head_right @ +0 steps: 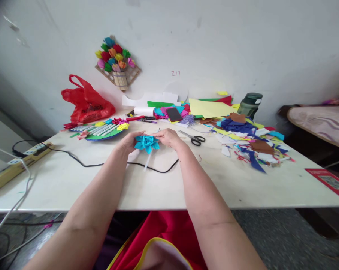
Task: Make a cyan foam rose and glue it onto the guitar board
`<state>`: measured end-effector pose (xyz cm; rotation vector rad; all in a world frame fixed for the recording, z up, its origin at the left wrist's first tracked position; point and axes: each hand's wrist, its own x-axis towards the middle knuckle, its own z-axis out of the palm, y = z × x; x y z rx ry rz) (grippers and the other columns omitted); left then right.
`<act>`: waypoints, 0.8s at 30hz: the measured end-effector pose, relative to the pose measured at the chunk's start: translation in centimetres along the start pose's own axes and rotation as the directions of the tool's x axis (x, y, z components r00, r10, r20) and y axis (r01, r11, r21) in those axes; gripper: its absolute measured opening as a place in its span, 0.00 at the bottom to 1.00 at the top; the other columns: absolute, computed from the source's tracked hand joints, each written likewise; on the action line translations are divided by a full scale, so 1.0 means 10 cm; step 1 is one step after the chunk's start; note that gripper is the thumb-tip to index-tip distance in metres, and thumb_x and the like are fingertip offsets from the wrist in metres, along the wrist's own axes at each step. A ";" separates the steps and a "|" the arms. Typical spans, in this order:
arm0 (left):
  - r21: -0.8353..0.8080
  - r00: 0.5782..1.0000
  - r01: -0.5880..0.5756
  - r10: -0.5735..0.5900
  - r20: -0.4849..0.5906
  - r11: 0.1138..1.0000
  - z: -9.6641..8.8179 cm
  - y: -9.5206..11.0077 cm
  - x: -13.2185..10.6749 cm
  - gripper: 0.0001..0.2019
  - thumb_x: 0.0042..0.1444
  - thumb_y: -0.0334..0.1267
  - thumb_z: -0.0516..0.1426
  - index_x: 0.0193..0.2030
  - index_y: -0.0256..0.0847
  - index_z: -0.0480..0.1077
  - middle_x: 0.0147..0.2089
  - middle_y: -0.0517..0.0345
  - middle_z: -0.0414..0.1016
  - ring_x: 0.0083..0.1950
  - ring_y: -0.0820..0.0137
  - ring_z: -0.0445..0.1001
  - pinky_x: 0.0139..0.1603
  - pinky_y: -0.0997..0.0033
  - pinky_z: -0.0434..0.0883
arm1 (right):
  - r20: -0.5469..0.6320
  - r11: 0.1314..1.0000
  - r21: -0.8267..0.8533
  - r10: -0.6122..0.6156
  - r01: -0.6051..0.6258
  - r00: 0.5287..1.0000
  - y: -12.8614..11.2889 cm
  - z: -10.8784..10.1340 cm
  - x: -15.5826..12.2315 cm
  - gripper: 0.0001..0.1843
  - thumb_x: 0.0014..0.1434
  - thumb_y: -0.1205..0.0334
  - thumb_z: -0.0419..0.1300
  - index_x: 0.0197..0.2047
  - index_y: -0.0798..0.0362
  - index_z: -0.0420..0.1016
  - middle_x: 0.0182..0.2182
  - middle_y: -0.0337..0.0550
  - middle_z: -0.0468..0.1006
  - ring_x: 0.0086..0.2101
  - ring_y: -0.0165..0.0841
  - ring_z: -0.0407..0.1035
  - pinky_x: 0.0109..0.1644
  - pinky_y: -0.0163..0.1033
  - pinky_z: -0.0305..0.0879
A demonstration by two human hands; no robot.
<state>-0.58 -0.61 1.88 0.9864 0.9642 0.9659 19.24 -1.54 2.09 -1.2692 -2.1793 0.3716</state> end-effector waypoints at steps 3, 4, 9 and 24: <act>-0.027 0.999 0.026 -0.027 -0.029 0.999 0.00 0.00 0.01 0.10 0.45 0.39 0.59 0.27 0.33 0.70 0.23 0.53 0.73 0.22 0.70 0.71 0.23 0.73 0.67 | -0.003 1.000 -0.016 0.013 -0.013 1.000 -0.03 0.00 -0.01 0.17 0.54 0.62 0.58 0.48 0.40 0.75 0.38 0.35 0.81 0.37 0.31 0.74 0.40 0.32 0.66; -0.034 0.999 0.031 -0.032 -0.040 0.999 0.00 -0.01 0.00 0.09 0.44 0.38 0.60 0.26 0.33 0.70 0.22 0.54 0.72 0.22 0.71 0.70 0.22 0.73 0.66 | -0.002 0.999 -0.027 0.021 -0.021 1.000 -0.05 -0.01 -0.01 0.17 0.55 0.62 0.58 0.48 0.41 0.75 0.38 0.35 0.81 0.37 0.31 0.74 0.39 0.31 0.65; -0.092 0.998 0.059 -0.062 -0.030 0.994 0.01 -0.01 -0.01 0.03 0.44 0.32 0.58 0.26 0.33 0.69 0.19 0.58 0.69 0.19 0.72 0.68 0.20 0.74 0.64 | 0.013 0.998 -0.061 0.025 -0.024 1.000 -0.13 -0.04 -0.03 0.16 0.55 0.60 0.58 0.48 0.41 0.75 0.38 0.36 0.81 0.37 0.31 0.73 0.37 0.31 0.64; 0.060 0.959 -0.163 0.144 0.245 0.985 -0.06 -0.01 -0.06 0.15 0.33 0.32 0.65 0.33 0.33 0.74 0.28 0.54 0.75 0.27 0.72 0.71 0.28 0.74 0.66 | -0.027 0.986 -0.154 0.053 -0.056 0.998 -0.13 -0.10 -0.05 0.17 0.56 0.59 0.56 0.49 0.40 0.74 0.40 0.36 0.80 0.39 0.32 0.73 0.39 0.33 0.64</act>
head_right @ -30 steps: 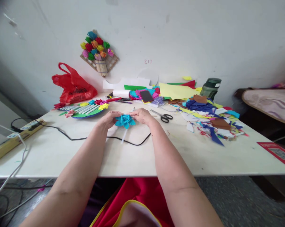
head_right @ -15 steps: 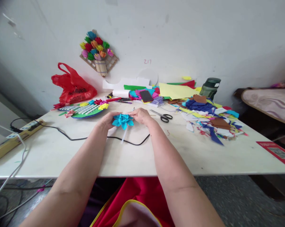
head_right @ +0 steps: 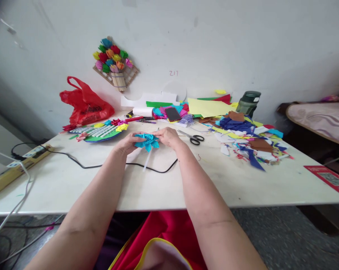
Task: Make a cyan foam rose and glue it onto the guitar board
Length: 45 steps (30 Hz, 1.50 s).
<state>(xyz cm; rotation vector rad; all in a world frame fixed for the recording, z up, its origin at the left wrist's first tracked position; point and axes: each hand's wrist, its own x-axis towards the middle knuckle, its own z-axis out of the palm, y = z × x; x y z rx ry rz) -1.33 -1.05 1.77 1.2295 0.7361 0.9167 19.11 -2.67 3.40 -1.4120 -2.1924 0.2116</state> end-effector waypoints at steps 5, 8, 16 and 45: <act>0.129 0.997 -0.057 0.062 -0.038 0.990 0.03 -0.01 0.00 0.17 0.34 0.34 0.67 0.35 0.35 0.73 0.28 0.56 0.73 0.27 0.73 0.71 0.28 0.75 0.65 | -0.012 0.998 -0.048 -0.045 0.044 0.999 0.00 0.00 0.00 0.18 0.58 0.60 0.54 0.50 0.38 0.72 0.44 0.36 0.79 0.44 0.32 0.72 0.43 0.33 0.65; 0.149 0.996 -0.072 0.078 -0.038 0.986 0.04 -0.02 0.01 0.18 0.34 0.34 0.67 0.36 0.35 0.72 0.28 0.56 0.73 0.27 0.73 0.71 0.29 0.75 0.65 | -0.001 0.994 -0.104 -0.025 0.025 1.000 -0.01 -0.02 0.00 0.18 0.58 0.60 0.53 0.51 0.37 0.72 0.45 0.35 0.78 0.45 0.33 0.72 0.46 0.35 0.65; 0.224 0.987 -0.080 0.109 -0.121 0.971 0.08 -0.06 0.05 0.17 0.33 0.34 0.66 0.33 0.36 0.71 0.25 0.58 0.72 0.25 0.73 0.70 0.26 0.74 0.63 | 0.029 0.968 -0.250 -0.030 0.037 0.999 -0.04 0.00 0.01 0.21 0.59 0.61 0.51 0.53 0.35 0.69 0.48 0.33 0.76 0.47 0.33 0.70 0.46 0.34 0.65; 0.264 0.954 -0.158 0.216 -0.208 0.952 0.14 -0.03 0.04 0.15 0.30 0.31 0.64 0.31 0.37 0.72 0.24 0.60 0.72 0.24 0.73 0.69 0.25 0.74 0.64 | 0.006 0.930 -0.350 -0.118 0.112 0.993 -0.09 -0.01 0.00 0.22 0.58 0.60 0.50 0.54 0.35 0.69 0.46 0.36 0.77 0.44 0.36 0.71 0.41 0.36 0.63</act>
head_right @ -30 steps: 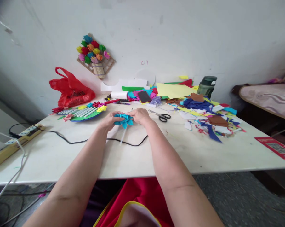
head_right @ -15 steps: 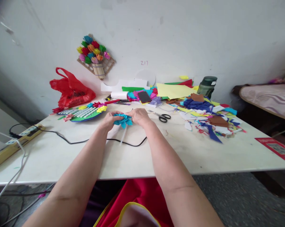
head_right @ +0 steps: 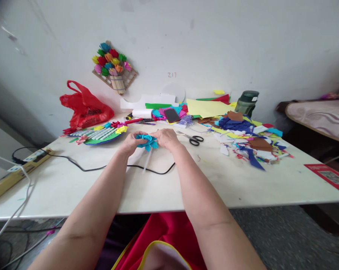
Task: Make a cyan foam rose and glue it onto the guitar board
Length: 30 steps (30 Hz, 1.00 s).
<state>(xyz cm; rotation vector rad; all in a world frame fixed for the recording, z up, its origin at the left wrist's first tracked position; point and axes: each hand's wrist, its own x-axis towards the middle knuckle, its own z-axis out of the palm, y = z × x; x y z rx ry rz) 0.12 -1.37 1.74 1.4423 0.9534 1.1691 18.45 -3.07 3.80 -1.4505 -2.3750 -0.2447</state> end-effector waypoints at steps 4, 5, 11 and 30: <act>0.000 1.000 -0.003 0.003 -0.026 1.000 0.02 -0.01 0.00 0.14 0.30 0.30 0.64 0.30 0.36 0.72 0.23 0.60 0.71 0.22 0.74 0.68 0.25 0.74 0.63 | 0.012 1.000 -0.012 0.005 -0.005 1.000 -0.01 -0.02 0.01 0.23 0.58 0.62 0.50 0.55 0.35 0.68 0.46 0.36 0.77 0.44 0.36 0.71 0.41 0.36 0.63; -0.005 0.999 -0.001 0.001 -0.035 1.000 0.02 -0.02 0.01 0.14 0.30 0.31 0.64 0.29 0.37 0.72 0.22 0.60 0.71 0.22 0.74 0.68 0.24 0.74 0.63 | 0.015 1.000 -0.014 0.005 -0.005 1.000 -0.02 -0.02 0.01 0.23 0.58 0.62 0.50 0.55 0.35 0.68 0.46 0.36 0.77 0.44 0.36 0.71 0.41 0.36 0.63; -0.020 0.998 0.021 -0.022 -0.061 1.000 0.01 -0.02 0.01 0.14 0.30 0.31 0.64 0.28 0.36 0.72 0.23 0.60 0.72 0.22 0.74 0.68 0.23 0.75 0.62 | 0.026 0.999 -0.032 -0.024 0.025 0.999 -0.05 -0.04 0.01 0.22 0.59 0.61 0.49 0.55 0.35 0.68 0.45 0.37 0.78 0.43 0.35 0.71 0.39 0.35 0.61; 0.059 0.990 -0.112 0.117 -0.079 0.992 -0.01 -0.05 0.01 0.14 0.33 0.31 0.64 0.31 0.37 0.72 0.26 0.61 0.72 0.26 0.74 0.69 0.30 0.73 0.68 | -0.017 0.997 0.003 0.076 -0.076 0.997 -0.11 -0.07 -0.01 0.21 0.62 0.56 0.47 0.57 0.47 0.65 0.39 0.47 0.79 0.40 0.40 0.73 0.39 0.38 0.61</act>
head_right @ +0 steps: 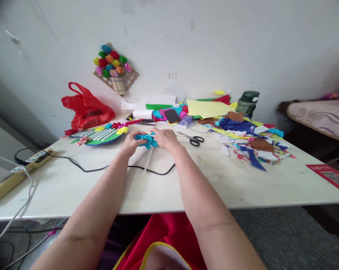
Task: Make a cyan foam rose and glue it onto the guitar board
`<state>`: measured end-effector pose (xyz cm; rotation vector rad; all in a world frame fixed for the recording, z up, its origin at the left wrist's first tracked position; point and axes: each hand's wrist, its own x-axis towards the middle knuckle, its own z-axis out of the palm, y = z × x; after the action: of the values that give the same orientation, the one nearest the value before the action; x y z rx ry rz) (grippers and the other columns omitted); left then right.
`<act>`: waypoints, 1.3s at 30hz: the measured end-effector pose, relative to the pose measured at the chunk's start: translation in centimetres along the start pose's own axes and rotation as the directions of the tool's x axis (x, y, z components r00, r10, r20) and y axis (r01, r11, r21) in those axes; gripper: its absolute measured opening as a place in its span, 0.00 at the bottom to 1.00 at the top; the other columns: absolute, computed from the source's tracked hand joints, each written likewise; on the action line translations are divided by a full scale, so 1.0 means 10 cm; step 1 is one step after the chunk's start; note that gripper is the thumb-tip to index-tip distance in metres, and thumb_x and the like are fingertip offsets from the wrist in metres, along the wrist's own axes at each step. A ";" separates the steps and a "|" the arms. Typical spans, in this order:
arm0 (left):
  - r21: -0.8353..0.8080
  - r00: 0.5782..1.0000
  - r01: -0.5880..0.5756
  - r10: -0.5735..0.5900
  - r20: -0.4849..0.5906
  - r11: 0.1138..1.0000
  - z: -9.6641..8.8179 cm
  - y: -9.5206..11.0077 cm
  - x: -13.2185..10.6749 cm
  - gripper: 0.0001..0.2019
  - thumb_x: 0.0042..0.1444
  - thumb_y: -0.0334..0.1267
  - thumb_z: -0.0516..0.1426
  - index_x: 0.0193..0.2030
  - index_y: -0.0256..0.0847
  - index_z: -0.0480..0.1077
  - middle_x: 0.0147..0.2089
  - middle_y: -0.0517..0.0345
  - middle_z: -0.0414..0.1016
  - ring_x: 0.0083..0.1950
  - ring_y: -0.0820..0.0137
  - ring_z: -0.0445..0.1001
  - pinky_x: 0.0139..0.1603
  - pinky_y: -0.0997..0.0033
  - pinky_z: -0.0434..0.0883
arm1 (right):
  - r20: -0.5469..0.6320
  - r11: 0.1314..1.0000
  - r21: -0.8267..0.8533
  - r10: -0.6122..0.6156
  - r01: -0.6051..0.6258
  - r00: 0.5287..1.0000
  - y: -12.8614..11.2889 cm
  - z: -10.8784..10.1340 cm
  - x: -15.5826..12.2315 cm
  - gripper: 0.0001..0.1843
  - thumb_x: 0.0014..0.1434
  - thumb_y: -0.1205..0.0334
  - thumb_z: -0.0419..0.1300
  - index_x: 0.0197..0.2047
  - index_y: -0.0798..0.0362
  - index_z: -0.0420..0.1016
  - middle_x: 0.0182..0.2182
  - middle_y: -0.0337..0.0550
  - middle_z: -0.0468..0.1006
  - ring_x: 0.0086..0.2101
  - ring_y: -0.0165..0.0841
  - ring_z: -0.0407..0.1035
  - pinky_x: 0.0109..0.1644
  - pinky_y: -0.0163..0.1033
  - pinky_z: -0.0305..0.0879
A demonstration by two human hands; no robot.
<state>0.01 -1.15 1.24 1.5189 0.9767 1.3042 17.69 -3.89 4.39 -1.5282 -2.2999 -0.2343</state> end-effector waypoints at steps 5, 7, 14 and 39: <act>-0.012 0.999 -0.033 0.033 0.010 0.999 0.00 0.00 -0.01 0.16 0.33 0.31 0.64 0.34 0.37 0.73 0.26 0.61 0.72 0.26 0.73 0.69 0.31 0.72 0.68 | -0.002 1.000 0.018 0.000 0.000 1.000 0.00 -0.03 -0.01 0.17 0.61 0.58 0.48 0.51 0.47 0.69 0.38 0.45 0.79 0.39 0.39 0.72 0.38 0.37 0.60; -0.017 0.999 -0.049 0.049 0.008 0.999 0.00 0.01 -0.01 0.16 0.33 0.31 0.64 0.35 0.37 0.73 0.26 0.61 0.72 0.27 0.73 0.69 0.31 0.73 0.68 | -0.020 0.999 0.041 -0.002 0.003 1.000 0.01 -0.03 -0.01 0.17 0.61 0.58 0.48 0.50 0.47 0.71 0.39 0.44 0.79 0.40 0.38 0.72 0.39 0.37 0.60; 0.016 0.996 -0.088 0.087 0.014 0.996 -0.01 0.00 0.00 0.16 0.35 0.31 0.63 0.35 0.37 0.73 0.27 0.61 0.72 0.27 0.74 0.69 0.31 0.73 0.68 | -0.150 0.979 0.172 -0.084 0.110 0.985 0.07 0.05 0.02 0.14 0.60 0.62 0.51 0.44 0.49 0.76 0.44 0.41 0.78 0.43 0.33 0.69 0.43 0.35 0.60; 0.070 0.994 -0.109 0.108 0.018 0.992 0.00 0.00 0.00 0.15 0.35 0.32 0.62 0.35 0.36 0.73 0.26 0.60 0.71 0.27 0.74 0.68 0.30 0.74 0.67 | -0.221 0.982 0.155 -0.067 0.103 0.973 0.15 0.16 0.06 0.13 0.60 0.59 0.53 0.42 0.47 0.79 0.39 0.40 0.80 0.40 0.32 0.71 0.39 0.34 0.60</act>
<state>0.06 -1.14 1.22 1.6537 0.9518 1.3447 18.54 -2.27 3.07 -1.2588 -2.1579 -0.2136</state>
